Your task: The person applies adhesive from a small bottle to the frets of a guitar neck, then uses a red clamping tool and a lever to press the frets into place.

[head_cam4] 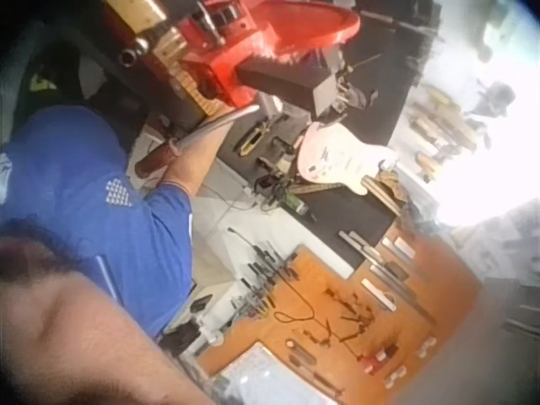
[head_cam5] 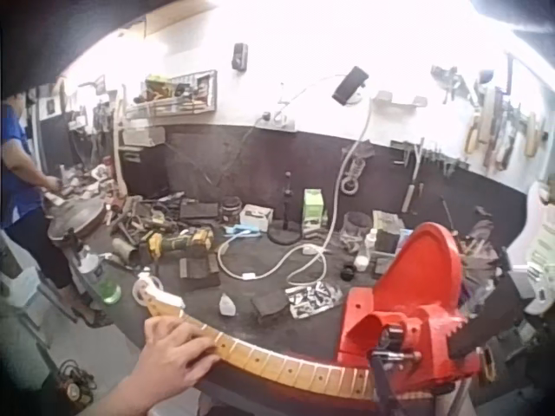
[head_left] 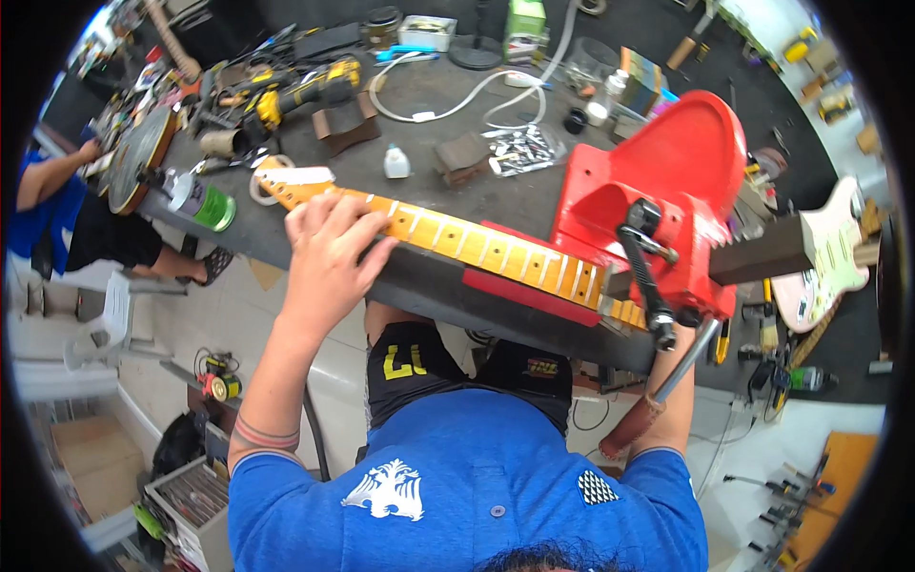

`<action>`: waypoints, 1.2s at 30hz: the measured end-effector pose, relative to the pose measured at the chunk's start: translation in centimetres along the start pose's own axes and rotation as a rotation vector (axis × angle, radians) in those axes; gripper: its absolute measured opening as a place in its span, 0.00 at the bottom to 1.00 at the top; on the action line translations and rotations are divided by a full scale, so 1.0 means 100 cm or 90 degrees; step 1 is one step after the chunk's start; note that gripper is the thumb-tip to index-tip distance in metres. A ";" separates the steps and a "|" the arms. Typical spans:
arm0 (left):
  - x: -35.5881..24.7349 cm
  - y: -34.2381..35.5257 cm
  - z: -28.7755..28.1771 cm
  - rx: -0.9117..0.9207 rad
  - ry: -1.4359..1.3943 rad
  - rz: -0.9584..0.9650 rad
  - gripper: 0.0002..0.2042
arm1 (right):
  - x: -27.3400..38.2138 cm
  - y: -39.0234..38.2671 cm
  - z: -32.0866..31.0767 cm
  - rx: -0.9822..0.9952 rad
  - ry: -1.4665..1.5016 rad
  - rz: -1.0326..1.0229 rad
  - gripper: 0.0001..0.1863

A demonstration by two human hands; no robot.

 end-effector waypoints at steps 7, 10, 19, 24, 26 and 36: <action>-0.046 0.020 -0.032 -0.120 -0.162 0.087 0.13 | 0.016 0.004 0.012 -0.008 0.040 -0.024 0.13; -0.096 0.040 -0.062 -0.208 -0.301 0.214 0.17 | 0.022 0.005 0.019 -0.014 0.056 -0.035 0.13; -0.168 0.080 -0.078 -0.228 -0.674 0.334 0.23 | -0.007 0.007 0.015 -0.122 0.366 0.050 0.13; -0.177 0.087 -0.061 -0.159 -0.662 0.303 0.28 | 0.017 0.007 -0.006 -0.151 0.028 -0.078 0.13; -0.179 0.091 -0.055 -0.196 -0.738 0.319 0.27 | -0.011 0.009 0.002 -0.083 0.007 0.000 0.13; -0.176 0.107 -0.054 -0.145 -0.841 0.296 0.25 | 0.137 -0.160 -0.068 0.105 0.549 0.150 0.21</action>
Point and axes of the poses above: each hand's wrist, its own y-axis towards the middle knuckle, its own z-axis out of the palm, x = y × z, the point moved 9 cm from there along y, towards the middle knuckle, and after that the axes turned 1 degree about -y, right-handed, at the moved point
